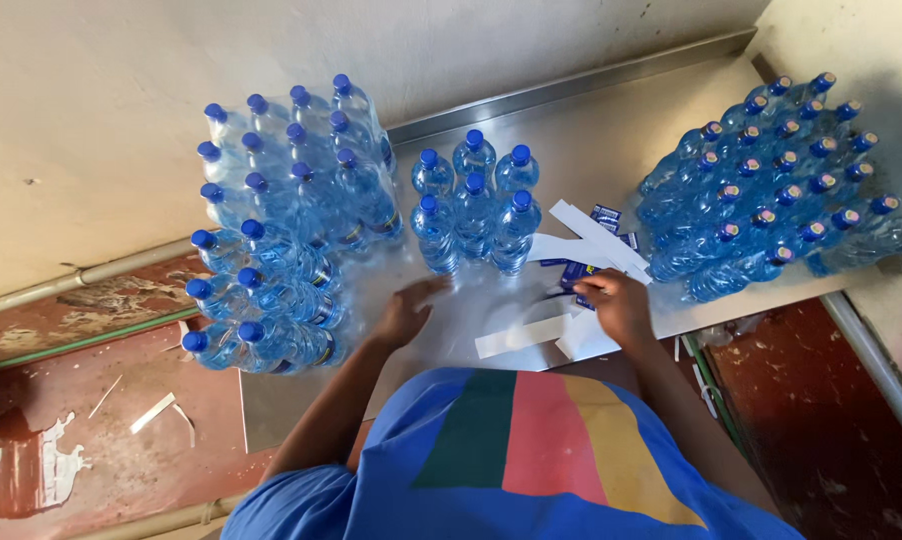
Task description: The person stands at a metal table and repeatedly picks up clear plastic water bottles. They apply blue and yellow adhesive labels around the center of each bottle by hand, then place the labeled bottles into a group on the table. The process is repeated for several bottles throughout the video.
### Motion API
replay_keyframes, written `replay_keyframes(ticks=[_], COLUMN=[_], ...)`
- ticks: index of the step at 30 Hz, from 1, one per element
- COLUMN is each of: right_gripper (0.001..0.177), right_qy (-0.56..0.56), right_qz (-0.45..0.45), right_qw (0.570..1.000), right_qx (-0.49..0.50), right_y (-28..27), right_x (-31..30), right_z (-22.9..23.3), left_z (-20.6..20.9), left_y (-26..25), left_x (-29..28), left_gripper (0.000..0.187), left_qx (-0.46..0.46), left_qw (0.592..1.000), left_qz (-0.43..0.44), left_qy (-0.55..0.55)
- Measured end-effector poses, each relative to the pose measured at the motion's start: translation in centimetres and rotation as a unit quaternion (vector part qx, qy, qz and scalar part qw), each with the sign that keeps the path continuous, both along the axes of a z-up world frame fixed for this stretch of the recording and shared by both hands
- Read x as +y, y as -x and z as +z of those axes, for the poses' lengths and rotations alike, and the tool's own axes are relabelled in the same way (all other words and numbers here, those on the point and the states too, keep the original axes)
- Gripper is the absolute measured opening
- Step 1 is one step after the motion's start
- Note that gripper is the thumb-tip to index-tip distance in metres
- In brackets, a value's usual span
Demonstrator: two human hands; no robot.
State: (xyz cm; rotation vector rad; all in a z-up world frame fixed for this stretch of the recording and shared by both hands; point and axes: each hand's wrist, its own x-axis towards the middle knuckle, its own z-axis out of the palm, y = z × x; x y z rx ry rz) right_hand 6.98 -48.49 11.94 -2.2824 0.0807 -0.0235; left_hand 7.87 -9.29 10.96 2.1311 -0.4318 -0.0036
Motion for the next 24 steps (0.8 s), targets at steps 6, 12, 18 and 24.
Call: replay_keyframes(ticks=[6, 12, 18, 24], right_gripper=[0.022, 0.011, 0.019, 0.015], right_qy=[0.276, 0.349, 0.069, -0.032], right_qz=[0.013, 0.010, -0.041, 0.039], right_qw=[0.961, 0.937, 0.989, 0.991], right_qx=[0.002, 0.029, 0.124, 0.123], right_y=[1.8, 3.4, 3.4, 2.1], right_x=[-3.0, -3.9, -0.8, 1.8], right_z=[1.4, 5.1, 14.1, 17.4], left_z=[-4.4, -6.5, -5.6, -4.4], left_y=[-6.7, -8.8, -4.0, 1.5], left_x=[-3.7, -5.7, -2.9, -3.8], left_gripper=[0.136, 0.115, 0.132, 0.063], left_qx=[0.096, 0.137, 0.235, 0.263], left_qw=[0.948, 0.916, 0.877, 0.737], left_qz=[0.225, 0.349, 0.220, 0.224], left_qy=[0.203, 0.147, 0.357, 0.580])
